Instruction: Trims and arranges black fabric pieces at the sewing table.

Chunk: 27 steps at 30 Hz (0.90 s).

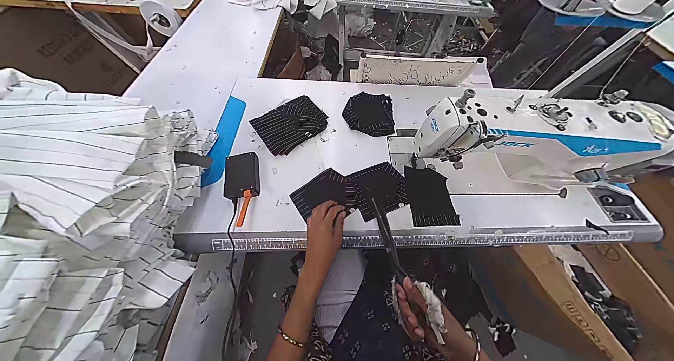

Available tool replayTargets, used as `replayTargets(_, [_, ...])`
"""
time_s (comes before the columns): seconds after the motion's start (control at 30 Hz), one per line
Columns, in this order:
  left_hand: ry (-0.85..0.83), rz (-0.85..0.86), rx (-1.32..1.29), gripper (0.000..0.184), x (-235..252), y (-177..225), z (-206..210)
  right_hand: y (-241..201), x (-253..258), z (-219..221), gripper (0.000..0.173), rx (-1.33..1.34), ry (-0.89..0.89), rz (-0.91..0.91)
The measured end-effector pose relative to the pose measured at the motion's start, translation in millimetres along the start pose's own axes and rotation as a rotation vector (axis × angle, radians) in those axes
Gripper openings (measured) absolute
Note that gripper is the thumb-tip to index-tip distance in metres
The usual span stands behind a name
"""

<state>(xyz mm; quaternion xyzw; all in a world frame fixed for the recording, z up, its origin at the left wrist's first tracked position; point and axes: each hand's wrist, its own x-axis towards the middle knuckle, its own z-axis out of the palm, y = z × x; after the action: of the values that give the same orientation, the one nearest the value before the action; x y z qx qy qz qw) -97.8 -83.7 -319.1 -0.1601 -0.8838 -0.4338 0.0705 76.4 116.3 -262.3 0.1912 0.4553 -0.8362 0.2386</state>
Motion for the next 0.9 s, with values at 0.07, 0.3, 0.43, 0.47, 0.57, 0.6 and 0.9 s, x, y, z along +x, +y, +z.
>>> replayTargets(0.07, [0.017,0.01,-0.04,0.019,-2.7,1.9,2.9,10.9,2.4,5.6,0.042,-0.009,-0.05,0.028])
replayTargets(0.3, [-0.116,-0.106,-0.119,0.021,3.7,10.2,-15.0,27.0,1.9,15.2,0.042,0.028,-0.098,0.086])
replayTargets(0.43, [-0.135,-0.106,-0.134,0.021,7.0,9.3,-18.1,21.0,19.8,24.2,0.041,0.06,-0.088,0.09])
replayTargets(0.47, [-0.138,-0.102,-0.133,0.02,6.7,9.2,-18.5,17.8,25.7,27.4,0.041,0.076,-0.076,0.089])
replayTargets(0.57, [-0.172,-0.119,-0.117,0.02,7.6,11.0,-21.9,7.9,41.0,34.6,0.038,0.097,-0.031,0.083])
replayTargets(0.6, [-0.201,-0.152,-0.096,0.021,9.7,13.6,-25.1,6.4,44.6,35.8,0.037,0.092,-0.019,0.079])
replayTargets(0.9, [-0.502,-0.629,-0.383,0.023,57.7,19.8,-28.1,14.8,46.2,45.1,0.039,-0.006,0.065,0.07])
